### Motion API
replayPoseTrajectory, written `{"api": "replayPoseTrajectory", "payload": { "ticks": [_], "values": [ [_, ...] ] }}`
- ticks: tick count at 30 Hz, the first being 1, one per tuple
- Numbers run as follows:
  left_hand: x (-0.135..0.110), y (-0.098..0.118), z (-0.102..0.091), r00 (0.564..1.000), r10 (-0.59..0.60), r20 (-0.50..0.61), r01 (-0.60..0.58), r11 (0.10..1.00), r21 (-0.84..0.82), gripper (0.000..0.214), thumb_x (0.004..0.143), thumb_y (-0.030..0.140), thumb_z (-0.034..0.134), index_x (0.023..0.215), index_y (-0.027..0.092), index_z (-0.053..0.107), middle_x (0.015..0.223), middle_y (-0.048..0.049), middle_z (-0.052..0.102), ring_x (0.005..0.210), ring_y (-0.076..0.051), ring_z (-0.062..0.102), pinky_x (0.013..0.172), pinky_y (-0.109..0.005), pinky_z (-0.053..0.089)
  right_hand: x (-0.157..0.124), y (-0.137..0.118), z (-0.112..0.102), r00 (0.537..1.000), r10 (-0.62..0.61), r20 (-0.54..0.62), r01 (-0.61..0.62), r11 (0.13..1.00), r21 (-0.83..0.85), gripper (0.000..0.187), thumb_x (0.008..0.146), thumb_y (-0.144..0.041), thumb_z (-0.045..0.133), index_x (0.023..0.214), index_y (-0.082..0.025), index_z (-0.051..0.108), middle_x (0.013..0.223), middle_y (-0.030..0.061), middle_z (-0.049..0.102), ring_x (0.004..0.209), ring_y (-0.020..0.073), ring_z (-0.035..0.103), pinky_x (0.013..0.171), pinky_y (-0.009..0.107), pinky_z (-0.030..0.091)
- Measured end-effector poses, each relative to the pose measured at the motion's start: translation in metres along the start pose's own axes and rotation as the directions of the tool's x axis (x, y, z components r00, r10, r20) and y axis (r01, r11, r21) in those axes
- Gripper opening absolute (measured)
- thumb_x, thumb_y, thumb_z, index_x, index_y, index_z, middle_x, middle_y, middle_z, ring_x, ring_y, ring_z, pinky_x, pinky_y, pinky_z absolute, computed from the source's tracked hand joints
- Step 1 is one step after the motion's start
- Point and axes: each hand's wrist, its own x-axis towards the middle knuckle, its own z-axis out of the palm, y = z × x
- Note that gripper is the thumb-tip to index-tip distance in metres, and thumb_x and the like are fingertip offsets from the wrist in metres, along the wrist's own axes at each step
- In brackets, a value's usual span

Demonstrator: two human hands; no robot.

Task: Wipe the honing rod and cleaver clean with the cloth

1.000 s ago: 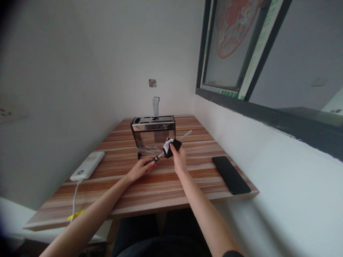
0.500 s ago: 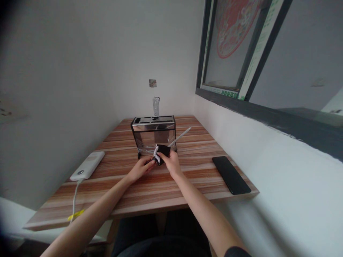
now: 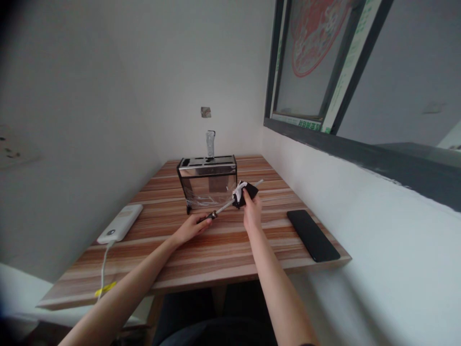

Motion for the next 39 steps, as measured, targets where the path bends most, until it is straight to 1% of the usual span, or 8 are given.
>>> {"api": "replayPoseTrajectory", "payload": {
  "ticks": [3, 6, 10, 21, 30, 33, 36, 39],
  "values": [
    [-0.001, 0.002, 0.0, 0.999, -0.008, 0.034, 0.007, 1.0, 0.013, 0.043, 0.084, 0.056, 0.051, 0.074, 0.015, 0.052, 0.054, 0.0068, 0.039, 0.047, -0.007, 0.033, 0.045, -0.02, 0.023, 0.005, -0.009, -0.004, 0.997, -0.02, -0.072, 0.027, 0.994, 0.105, 0.037, 0.064, -0.04, 0.077, 0.094, -0.019, 0.066, 0.08, 0.0018, 0.073, 0.07, 0.0195, 0.069, 0.072, 0.035, 0.055],
    [-0.002, 0.004, -0.001, 0.998, -0.01, 0.06, 0.008, 1.0, 0.024, 0.042, 0.084, 0.056, 0.051, 0.074, 0.015, 0.05, 0.055, 0.0072, 0.037, 0.048, -0.007, 0.032, 0.046, -0.02, 0.023, 0.008, -0.015, -0.007, 0.992, -0.031, -0.124, 0.048, 0.988, 0.144, 0.04, 0.064, -0.04, 0.077, 0.096, -0.019, 0.064, 0.079, 0.001, 0.072, 0.067, 0.0198, 0.07, 0.071, 0.037, 0.056],
    [-0.003, 0.006, -0.001, 0.997, -0.007, 0.083, 0.004, 0.999, 0.036, 0.041, 0.084, 0.055, 0.051, 0.073, 0.016, 0.048, 0.055, 0.0075, 0.035, 0.048, -0.007, 0.031, 0.046, -0.02, 0.023, 0.012, -0.017, -0.011, 0.983, -0.059, -0.175, 0.089, 0.981, 0.17, 0.04, 0.067, -0.04, 0.074, 0.101, -0.02, 0.062, 0.081, 0.0, 0.072, 0.066, 0.019, 0.071, 0.071, 0.038, 0.057],
    [-0.005, 0.011, 0.0, 0.997, -0.005, 0.073, -0.002, 0.995, 0.104, 0.041, 0.084, 0.055, 0.051, 0.071, 0.017, 0.048, 0.054, 0.0067, 0.038, 0.05, -0.009, 0.035, 0.048, -0.021, 0.025, 0.016, -0.019, -0.017, 0.955, -0.091, -0.283, 0.144, 0.974, 0.173, 0.036, 0.07, -0.042, 0.072, 0.096, -0.02, 0.061, 0.076, 0.0, 0.072, 0.064, 0.0202, 0.071, 0.064, 0.037, 0.057],
    [-0.005, 0.007, -0.004, 1.0, 0.01, 0.02, -0.013, 0.99, 0.138, 0.038, 0.084, 0.051, 0.051, 0.072, 0.015, 0.052, 0.057, 0.0053, 0.041, 0.053, -0.009, 0.037, 0.049, -0.021, 0.027, 0.011, -0.01, -0.009, 0.983, -0.015, -0.183, 0.046, 0.985, 0.166, 0.035, 0.073, -0.046, 0.069, 0.094, -0.018, 0.063, 0.076, 0.0028, 0.072, 0.069, 0.0201, 0.071, 0.071, 0.037, 0.056],
    [-0.004, 0.005, -0.003, 1.0, 0.017, -0.002, -0.017, 0.99, 0.137, 0.038, 0.086, 0.05, 0.05, 0.072, 0.015, 0.053, 0.056, 0.0056, 0.041, 0.051, -0.009, 0.037, 0.048, -0.021, 0.027, 0.003, -0.003, -0.001, 0.994, 0.021, -0.109, -0.005, 0.989, 0.146, 0.037, 0.071, -0.046, 0.071, 0.096, -0.019, 0.063, 0.081, 0.0027, 0.073, 0.072, 0.0203, 0.071, 0.072, 0.036, 0.056],
    [-0.003, 0.004, -0.003, 0.999, 0.028, -0.03, -0.023, 0.991, 0.129, 0.038, 0.087, 0.05, 0.048, 0.075, 0.014, 0.055, 0.056, 0.0055, 0.041, 0.05, -0.009, 0.036, 0.048, -0.021, 0.027, -0.005, 0.007, 0.004, 0.998, 0.059, 0.021, -0.06, 0.997, 0.057, 0.039, 0.072, -0.048, 0.07, 0.098, -0.019, 0.064, 0.083, 0.0037, 0.074, 0.077, 0.0221, 0.071, 0.072, 0.035, 0.056],
    [-0.002, 0.003, -0.003, 0.997, 0.044, -0.056, -0.038, 0.993, 0.116, 0.039, 0.086, 0.051, 0.049, 0.078, 0.013, 0.056, 0.057, 0.0055, 0.041, 0.049, -0.008, 0.036, 0.047, -0.021, 0.026, -0.011, 0.018, 0.005, 0.988, 0.08, 0.129, -0.066, 0.991, -0.113, 0.042, 0.077, -0.053, 0.064, 0.102, -0.018, 0.064, 0.087, 0.0055, 0.074, 0.083, 0.0234, 0.07, 0.074, 0.036, 0.055]
  ]
}}
